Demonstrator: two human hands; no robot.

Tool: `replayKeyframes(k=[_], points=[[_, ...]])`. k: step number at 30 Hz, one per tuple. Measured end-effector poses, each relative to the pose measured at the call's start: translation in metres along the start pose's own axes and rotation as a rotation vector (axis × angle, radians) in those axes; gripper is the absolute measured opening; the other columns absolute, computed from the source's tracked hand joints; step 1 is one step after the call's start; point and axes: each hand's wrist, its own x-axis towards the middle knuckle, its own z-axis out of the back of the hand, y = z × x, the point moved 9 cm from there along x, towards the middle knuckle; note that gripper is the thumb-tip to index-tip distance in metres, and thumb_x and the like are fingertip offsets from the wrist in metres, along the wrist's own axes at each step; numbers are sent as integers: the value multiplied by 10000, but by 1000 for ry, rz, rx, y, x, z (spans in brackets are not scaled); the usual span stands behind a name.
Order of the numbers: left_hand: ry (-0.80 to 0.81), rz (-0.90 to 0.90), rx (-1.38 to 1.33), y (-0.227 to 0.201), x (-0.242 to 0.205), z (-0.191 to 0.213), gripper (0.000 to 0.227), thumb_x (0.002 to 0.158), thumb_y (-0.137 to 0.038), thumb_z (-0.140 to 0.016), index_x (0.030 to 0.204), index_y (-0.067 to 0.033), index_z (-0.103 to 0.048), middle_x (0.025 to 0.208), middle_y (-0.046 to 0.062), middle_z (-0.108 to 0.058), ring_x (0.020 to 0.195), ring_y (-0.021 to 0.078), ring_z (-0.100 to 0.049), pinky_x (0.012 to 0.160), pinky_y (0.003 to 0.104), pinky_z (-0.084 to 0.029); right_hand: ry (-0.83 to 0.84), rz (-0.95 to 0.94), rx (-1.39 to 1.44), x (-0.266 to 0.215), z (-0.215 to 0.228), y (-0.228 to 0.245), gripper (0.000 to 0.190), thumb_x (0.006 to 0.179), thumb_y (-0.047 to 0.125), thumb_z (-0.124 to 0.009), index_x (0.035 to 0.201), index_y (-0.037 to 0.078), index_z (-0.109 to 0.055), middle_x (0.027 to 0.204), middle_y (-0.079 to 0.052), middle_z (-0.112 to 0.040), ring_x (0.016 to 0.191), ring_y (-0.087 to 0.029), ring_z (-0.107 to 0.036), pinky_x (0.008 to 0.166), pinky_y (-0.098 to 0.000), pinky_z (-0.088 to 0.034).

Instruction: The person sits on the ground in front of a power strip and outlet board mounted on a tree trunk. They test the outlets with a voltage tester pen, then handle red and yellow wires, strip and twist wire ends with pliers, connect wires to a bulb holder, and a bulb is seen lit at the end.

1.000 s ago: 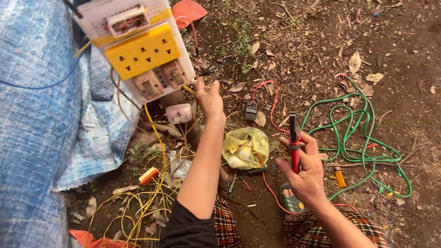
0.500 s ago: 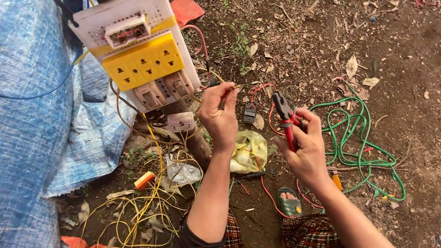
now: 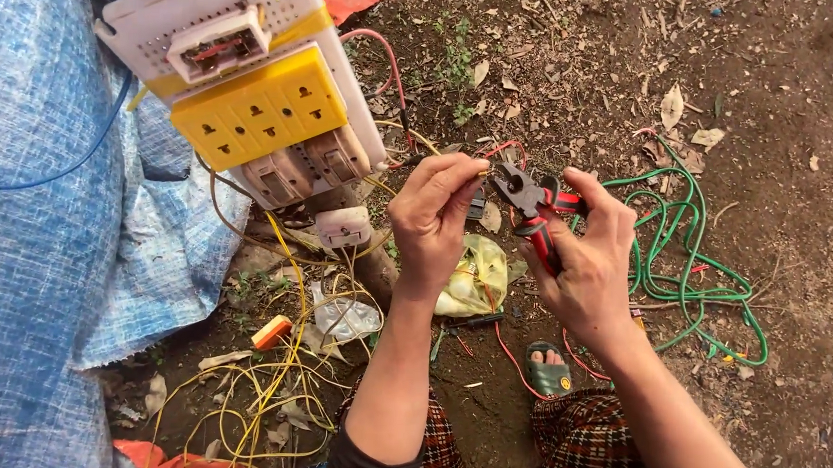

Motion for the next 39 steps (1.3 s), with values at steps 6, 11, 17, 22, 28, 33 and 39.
replayKeyframes(k=[6, 11, 17, 22, 28, 33, 39], points=[[97, 17, -14, -3, 2, 3, 113, 988, -101, -676, 1046, -90, -772, 942, 89, -719, 905, 215, -733, 813, 351, -614, -16, 27, -27, 0, -1, 6, 242, 960, 340, -698, 1091, 138, -697, 1528, -141, -386, 1337, -371, -412, 1090, -473, -347], [148, 43, -36, 1, -1, 2, 108, 985, -100, -677, 1035, -81, -771, 938, 96, -719, 900, 219, -728, 819, 362, -611, -37, 39, -50, 0, -5, 8, 215, 982, 338, -657, 1085, 153, -697, 1530, -151, -389, 1343, -373, -418, 1094, -480, -337], [255, 43, -50, -2, -4, -6, 137, 983, -124, -669, 1044, -63, -776, 925, 115, -723, 879, 243, -731, 815, 379, -609, -66, 56, -94, 1, -5, 9, 182, 994, 303, -655, 1115, 175, -698, 1523, -139, -401, 1306, -370, -440, 1057, -492, -346], [300, 59, -66, 2, -5, -5, 129, 968, -136, -694, 1021, -64, -786, 921, 109, -728, 860, 224, -733, 810, 371, -615, -88, 66, -94, 0, -4, 9, 171, 986, 322, -659, 1108, 217, -715, 1487, -118, -448, 1255, -341, -482, 977, -441, -351], [336, 57, -108, 0, -4, -7, 156, 974, -169, -690, 1019, -51, -780, 916, 109, -715, 875, 237, -733, 819, 378, -606, -116, 84, -85, 0, -1, 9, 162, 969, 326, -681, 1074, 215, -736, 1472, -114, -490, 1212, -320, -511, 955, -428, -345], [329, 66, -106, -2, -4, -8, 168, 977, -190, -684, 1008, -53, -777, 888, 112, -699, 834, 218, -709, 804, 368, -599, -75, 61, -29, 1, -4, 6, 109, 932, 201, -686, 1021, 212, -747, 1366, -81, -549, 1070, -287, -555, 824, -386, -376], [342, 53, -72, -4, -3, -9, 150, 981, -167, -677, 979, -55, -777, 874, 99, -690, 818, 219, -704, 788, 363, -591, -66, 65, -1, -8, -14, -2, 75, 897, 163, -712, 951, 174, -763, 1274, -60, -604, 975, -268, -581, 768, -368, -431]])
